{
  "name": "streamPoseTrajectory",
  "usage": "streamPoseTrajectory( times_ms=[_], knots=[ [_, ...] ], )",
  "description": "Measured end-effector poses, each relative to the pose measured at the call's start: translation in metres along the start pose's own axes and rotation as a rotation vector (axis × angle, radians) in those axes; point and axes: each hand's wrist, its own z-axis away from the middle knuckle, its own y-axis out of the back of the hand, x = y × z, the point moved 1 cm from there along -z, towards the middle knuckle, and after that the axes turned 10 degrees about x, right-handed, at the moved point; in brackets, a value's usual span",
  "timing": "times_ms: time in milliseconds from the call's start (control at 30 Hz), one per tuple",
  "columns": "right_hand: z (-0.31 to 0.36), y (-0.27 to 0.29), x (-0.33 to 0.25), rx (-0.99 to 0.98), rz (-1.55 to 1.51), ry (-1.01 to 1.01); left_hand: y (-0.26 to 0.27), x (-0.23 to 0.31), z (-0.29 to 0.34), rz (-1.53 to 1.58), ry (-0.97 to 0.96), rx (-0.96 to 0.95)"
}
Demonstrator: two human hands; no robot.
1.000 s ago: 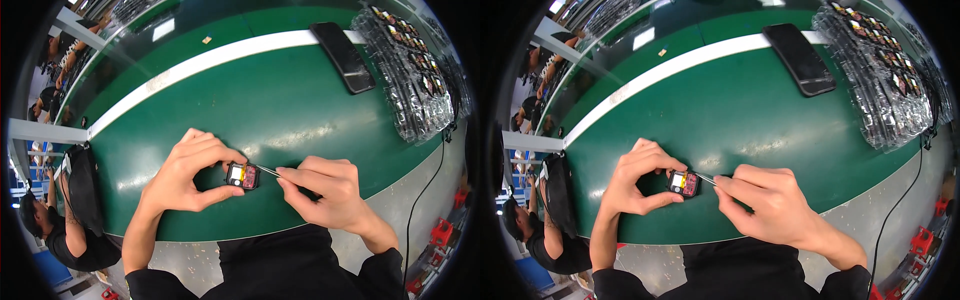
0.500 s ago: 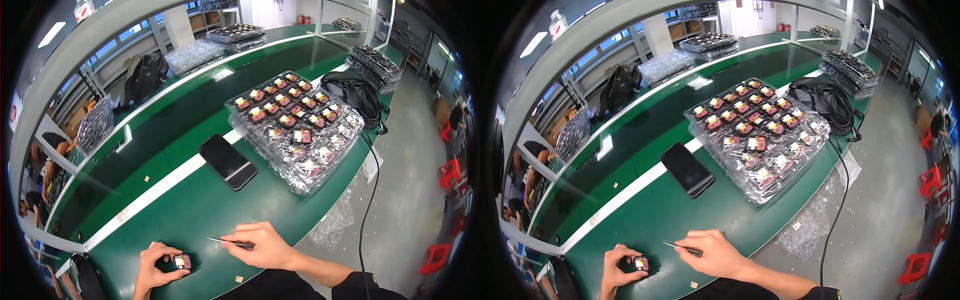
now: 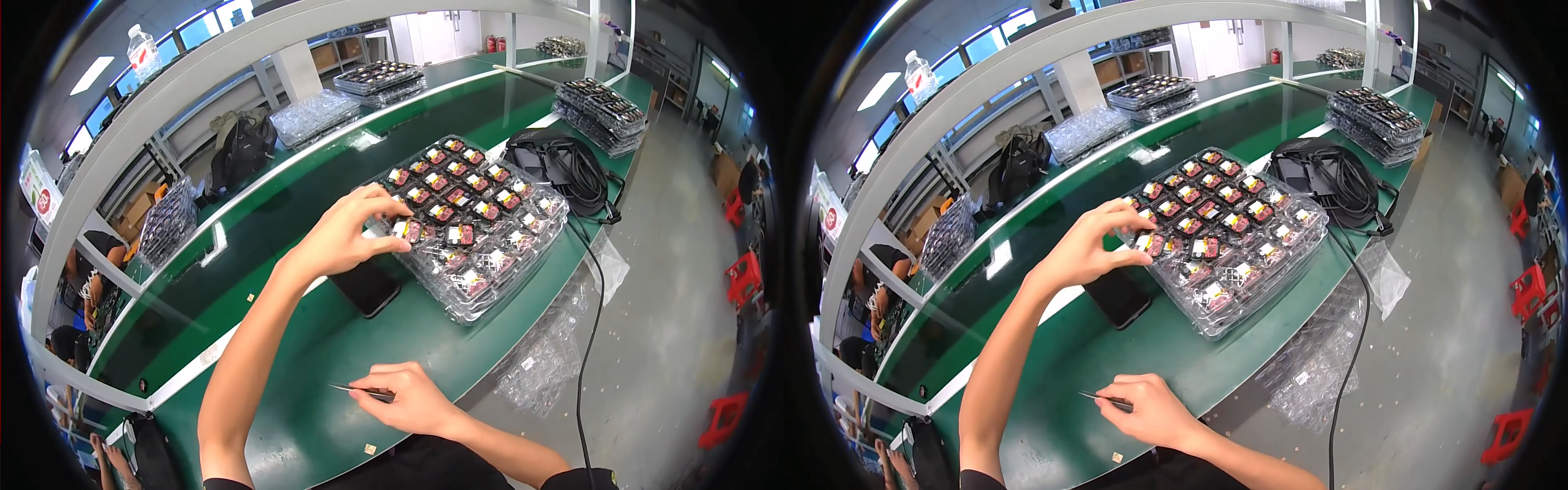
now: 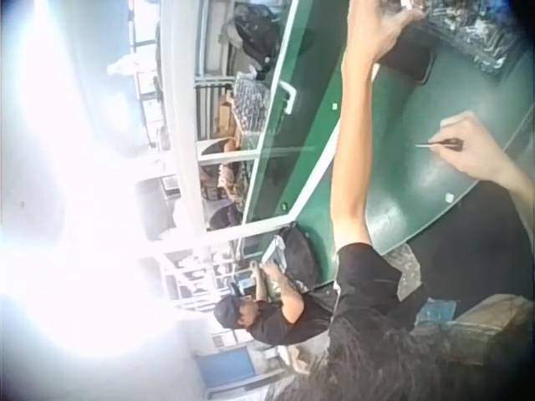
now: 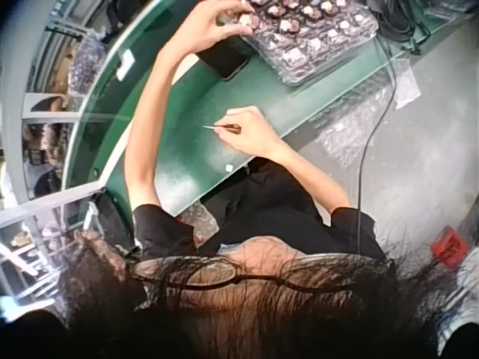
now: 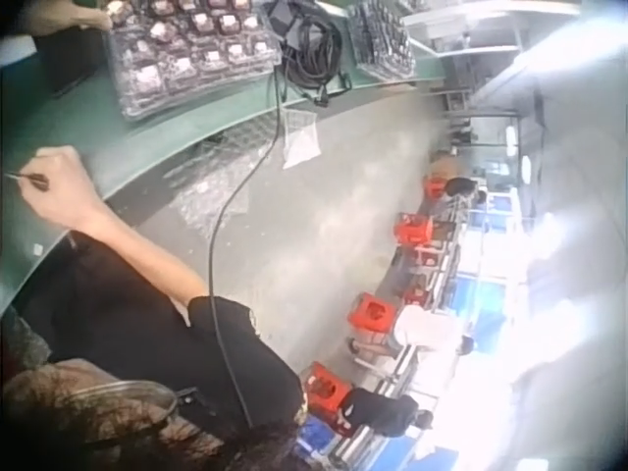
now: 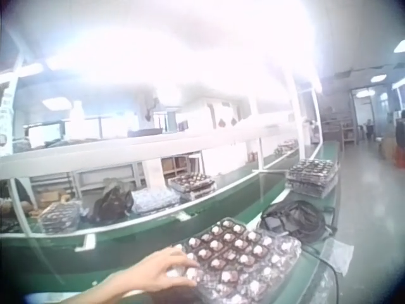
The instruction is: The recorder is seen assembling internal components of several smartwatches on a green workbench.
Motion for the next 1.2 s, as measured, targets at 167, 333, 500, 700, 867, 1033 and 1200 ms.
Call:
streamPoseTrajectory(
  times_ms=[167, 333, 500, 700, 867, 1033, 1200],
  knots=[
    [-0.002, -0.005, 0.007, 0.036, -0.009, 0.028, -0.007, -0.007, 0.003, -0.073, -0.024, -0.035],
    [-0.006, -0.002, 0.007, 0.050, -0.003, 0.043, 0.017, 0.064, 0.054, 0.341, -0.023, 0.075],
    [-0.007, -0.002, -0.008, -0.042, -0.003, 0.008, 0.089, 0.158, 0.141, 0.199, -0.428, 0.486],
    [-0.007, -0.002, 0.004, -0.048, 0.077, 0.028, 0.109, 0.216, 0.197, -0.214, -0.602, 1.027],
    [-0.007, -0.011, -0.011, 0.000, 0.140, -0.013, 0.141, 0.225, 0.263, -0.544, -0.571, 1.002],
    [-0.010, -0.009, -0.005, 0.042, 0.190, -0.044, 0.150, 0.219, 0.252, -0.357, -0.878, 1.047],
    [-0.009, -0.006, -0.006, 0.055, 0.199, -0.034, 0.173, 0.233, 0.301, -0.425, -0.869, 0.833]
  ],
)
